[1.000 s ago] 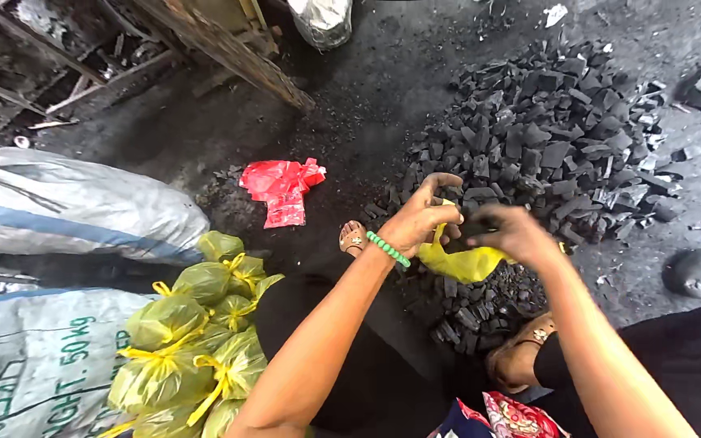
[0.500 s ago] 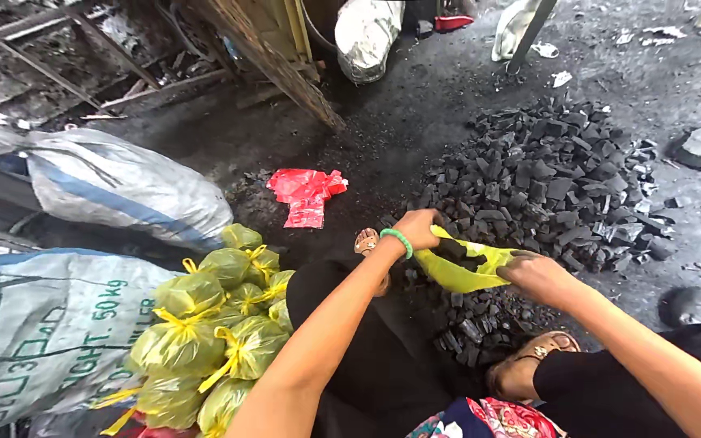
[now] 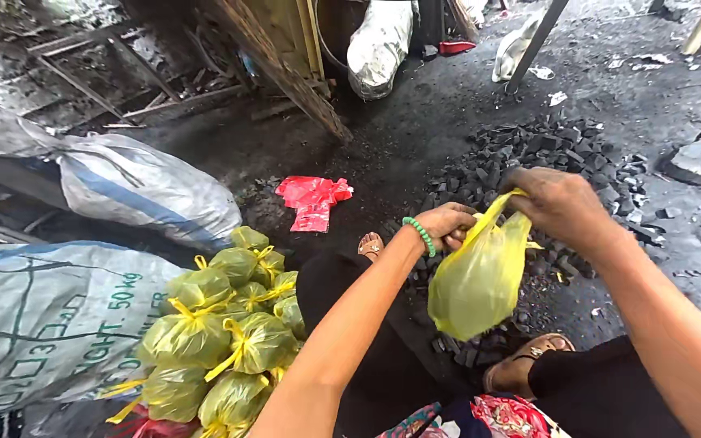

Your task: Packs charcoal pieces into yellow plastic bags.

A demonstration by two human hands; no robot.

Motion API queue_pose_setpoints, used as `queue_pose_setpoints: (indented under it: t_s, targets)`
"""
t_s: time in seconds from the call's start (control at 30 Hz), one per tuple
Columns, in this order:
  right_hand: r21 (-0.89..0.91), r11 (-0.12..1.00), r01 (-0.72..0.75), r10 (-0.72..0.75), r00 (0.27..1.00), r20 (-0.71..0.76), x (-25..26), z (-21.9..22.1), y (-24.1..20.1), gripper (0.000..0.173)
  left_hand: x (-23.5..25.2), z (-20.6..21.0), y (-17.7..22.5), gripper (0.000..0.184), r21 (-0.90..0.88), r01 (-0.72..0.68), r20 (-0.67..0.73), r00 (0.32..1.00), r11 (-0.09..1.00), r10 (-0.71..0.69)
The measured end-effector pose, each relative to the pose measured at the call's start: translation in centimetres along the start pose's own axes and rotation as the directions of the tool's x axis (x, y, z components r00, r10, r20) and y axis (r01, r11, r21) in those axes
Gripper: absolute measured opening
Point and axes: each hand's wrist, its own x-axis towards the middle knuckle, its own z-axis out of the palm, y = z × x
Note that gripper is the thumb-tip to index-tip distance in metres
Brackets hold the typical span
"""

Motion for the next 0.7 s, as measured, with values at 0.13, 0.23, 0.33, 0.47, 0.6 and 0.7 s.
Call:
queue_pose_setpoints:
  t_s: [0.13, 0.23, 0.33, 0.47, 0.6, 0.7]
  targets:
    - [-0.156, 0.987, -0.034, 0.029, 0.999, -0.03, -2.2, 0.5, 2.3, 0.015, -1.0, 2.0, -1.7, 0.018, 0.235, -0.134, 0.025, 0.991, 0.963, 0.132]
    - [0.075, 0.968, -0.238, 0.245, 0.962, -0.117, -4.3, 2.5, 2.4, 0.021, 0.1, 2.6, -2.4, 0.04, 0.611, -0.232, 0.007, 0.958, 0.757, 0.288]
    - [0.614, 0.679, -0.403, 0.565, 0.82, -0.088, -6.0, 4.9, 1.1, 0.024, 0.3, 3.2, -2.7, 0.029, 0.697, -0.329, -0.016, 0.881, 0.637, 0.473]
    - [0.915, 0.047, -0.4, 0.664, 0.697, 0.27, -6.8, 5.8, 0.2, 0.035, 0.2, 3.2, -3.9, 0.025, 0.869, -0.418, 0.111, 0.686, 0.265, 0.719]
    - [0.846, -0.09, -0.525, 0.724, 0.549, 0.418, -5.8, 6.2, -1.0, 0.046, 1.5, 1.6, -6.8, 0.029, 0.88, -0.385, 0.404, 0.293, -0.28, 0.867]
    - [0.842, -0.161, -0.515, 0.642, 0.593, 0.486, -6.1, 6.5, -0.5, 0.034, 1.3, 1.0, -7.6, 0.018, 0.849, -0.332, 0.499, 0.241, -0.412, 0.833]
